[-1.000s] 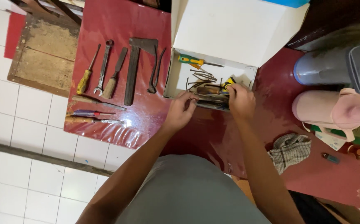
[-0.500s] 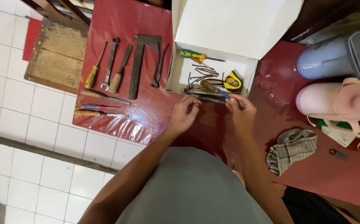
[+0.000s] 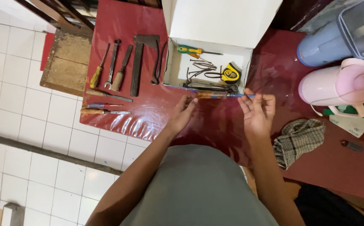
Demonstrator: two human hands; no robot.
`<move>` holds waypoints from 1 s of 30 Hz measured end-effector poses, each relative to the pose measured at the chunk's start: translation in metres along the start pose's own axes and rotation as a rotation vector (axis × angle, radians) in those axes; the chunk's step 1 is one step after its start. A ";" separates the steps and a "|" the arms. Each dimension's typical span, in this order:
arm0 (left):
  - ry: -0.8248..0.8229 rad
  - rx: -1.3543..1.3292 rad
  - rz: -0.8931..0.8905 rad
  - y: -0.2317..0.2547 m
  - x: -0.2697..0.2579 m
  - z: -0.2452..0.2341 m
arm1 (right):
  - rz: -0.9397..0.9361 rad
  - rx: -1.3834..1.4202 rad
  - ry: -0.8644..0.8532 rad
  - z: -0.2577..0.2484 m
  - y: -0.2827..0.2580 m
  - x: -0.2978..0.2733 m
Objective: The person opens a blue shoebox on a red table and removes several hand tools one by one, placing them on the table. The tools include a hammer, wrench, screwdrivers, a saw, and a file. The person handles each tool briefly and sets it down without further manipulation.
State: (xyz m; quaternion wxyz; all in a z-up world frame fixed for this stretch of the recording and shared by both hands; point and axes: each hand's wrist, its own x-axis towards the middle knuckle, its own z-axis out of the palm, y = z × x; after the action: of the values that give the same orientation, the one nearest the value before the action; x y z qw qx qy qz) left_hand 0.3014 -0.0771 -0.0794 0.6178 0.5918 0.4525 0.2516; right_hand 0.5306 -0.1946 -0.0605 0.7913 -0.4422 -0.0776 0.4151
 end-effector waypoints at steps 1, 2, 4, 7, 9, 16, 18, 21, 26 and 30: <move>0.006 0.004 0.001 0.012 -0.006 0.002 | 0.003 0.004 -0.005 -0.004 0.002 -0.004; -0.011 -0.093 -0.155 0.024 -0.013 0.002 | 0.025 0.041 -0.050 -0.006 0.004 -0.007; -0.017 -0.187 -0.312 0.029 -0.023 0.000 | 0.053 0.083 -0.101 -0.006 0.008 -0.014; -0.061 -0.346 -0.238 0.012 -0.036 -0.006 | 0.126 0.072 -0.139 -0.001 0.012 -0.025; -0.031 -0.282 -0.271 0.008 -0.043 -0.015 | 0.183 0.026 -0.141 0.005 0.014 -0.028; 0.074 -0.303 -0.256 0.009 -0.064 -0.037 | 0.275 -0.095 -0.184 0.015 0.009 -0.033; 0.070 -0.390 -0.263 0.009 -0.065 -0.042 | 0.260 -0.193 -0.207 0.019 0.002 -0.034; 0.108 -0.408 -0.353 0.001 -0.058 -0.047 | 0.253 -0.331 -0.201 0.025 -0.003 -0.037; 0.056 -0.410 -0.373 0.010 -0.065 -0.053 | 0.199 -0.349 -0.150 0.025 0.006 -0.046; -0.050 -0.394 -0.410 0.005 -0.065 -0.071 | 0.145 -0.350 -0.078 0.037 0.016 -0.052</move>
State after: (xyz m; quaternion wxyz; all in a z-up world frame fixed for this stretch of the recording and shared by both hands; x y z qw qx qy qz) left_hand 0.2113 -0.0955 -0.0497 0.7699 0.3625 0.4898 0.1897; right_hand 0.4695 -0.2048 -0.0384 0.6666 -0.5611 -0.1473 0.4681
